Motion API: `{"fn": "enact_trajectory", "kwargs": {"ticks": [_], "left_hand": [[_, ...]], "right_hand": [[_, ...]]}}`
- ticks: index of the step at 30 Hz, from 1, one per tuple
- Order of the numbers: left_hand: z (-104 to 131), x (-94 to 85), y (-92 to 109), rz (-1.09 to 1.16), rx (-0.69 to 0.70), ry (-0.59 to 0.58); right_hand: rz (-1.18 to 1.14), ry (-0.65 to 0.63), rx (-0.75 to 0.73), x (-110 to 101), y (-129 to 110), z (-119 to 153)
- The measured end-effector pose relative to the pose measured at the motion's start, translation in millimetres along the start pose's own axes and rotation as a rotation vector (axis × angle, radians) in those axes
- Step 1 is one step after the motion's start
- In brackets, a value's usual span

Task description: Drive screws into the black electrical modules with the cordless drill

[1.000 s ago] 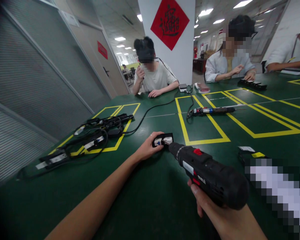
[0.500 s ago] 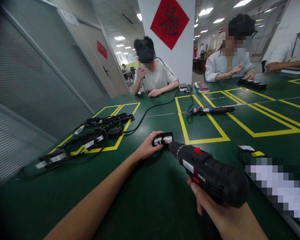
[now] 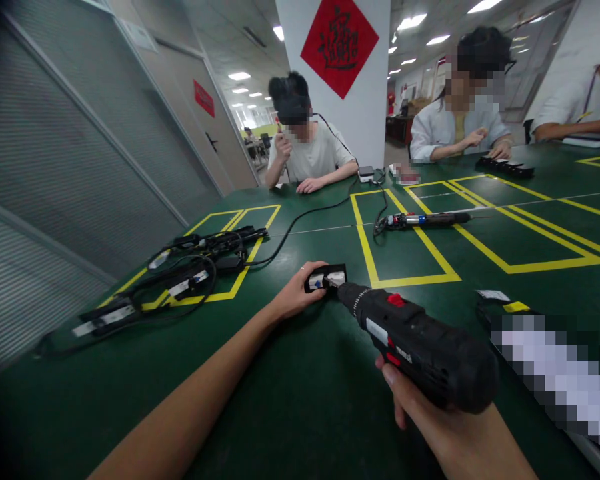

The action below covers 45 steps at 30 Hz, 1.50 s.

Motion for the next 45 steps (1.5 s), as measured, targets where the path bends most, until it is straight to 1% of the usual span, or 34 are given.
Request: {"fn": "enact_trajectory", "kwargs": {"ticks": [6, 9, 12, 14, 19, 22, 25, 31, 34, 36, 40, 42, 45], "left_hand": [[-1, 0.3, -3, 0.019, -0.013, 0.022], [-1, 1.0, -3, 0.019, -0.006, 0.032], [-1, 1.0, -3, 0.012, 0.003, 0.034], [-1, 0.8, -2, 0.010, 0.006, 0.032], [-1, 0.7, -2, 0.010, 0.022, 0.029], [-2, 1.2, -3, 0.006, 0.031, 0.035], [-2, 1.3, -4, -0.001, 0.032, 0.041], [-2, 0.6, -3, 0.002, 0.041, 0.046], [-2, 0.9, -4, 0.007, 0.042, 0.043], [-2, 0.8, -4, 0.001, 0.040, 0.044], [-2, 0.2, -3, -0.005, 0.020, 0.036], [-2, 0.0, -2, 0.000, 0.013, 0.030], [-2, -0.3, -1, 0.005, 0.016, 0.036]], "right_hand": [[-0.014, -0.061, 0.002, 1, 4, -1], [-0.031, -0.044, -0.006, 2, 2, 1], [-0.059, -0.002, 0.012, 1, 0, 2], [-0.058, 0.004, 0.021, 1, 1, 1], [-0.087, -0.078, 0.002, 5, 4, -2], [-0.075, -0.045, 0.015, 3, 5, -3], [-0.077, -0.019, -0.003, 3, 2, -3], [-0.144, -0.009, 0.026, 4, -7, 0], [-0.133, -0.009, 0.028, 4, -10, -1], [-0.136, -0.015, 0.040, 4, -9, -2], [-0.192, -0.074, 0.076, 8, -1, -2], [-0.195, -0.074, 0.101, 8, 5, -2], [-0.156, -0.075, 0.081, 7, 8, -2]]}}
Point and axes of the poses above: each hand's wrist, its own z-axis away from the middle knuckle, its own x-axis out of the palm, y = z × x, the point moved 7 cm from there along -z, towards the middle knuckle, and after that the axes turned 6 degrees about -x, right-handed, at the moved point
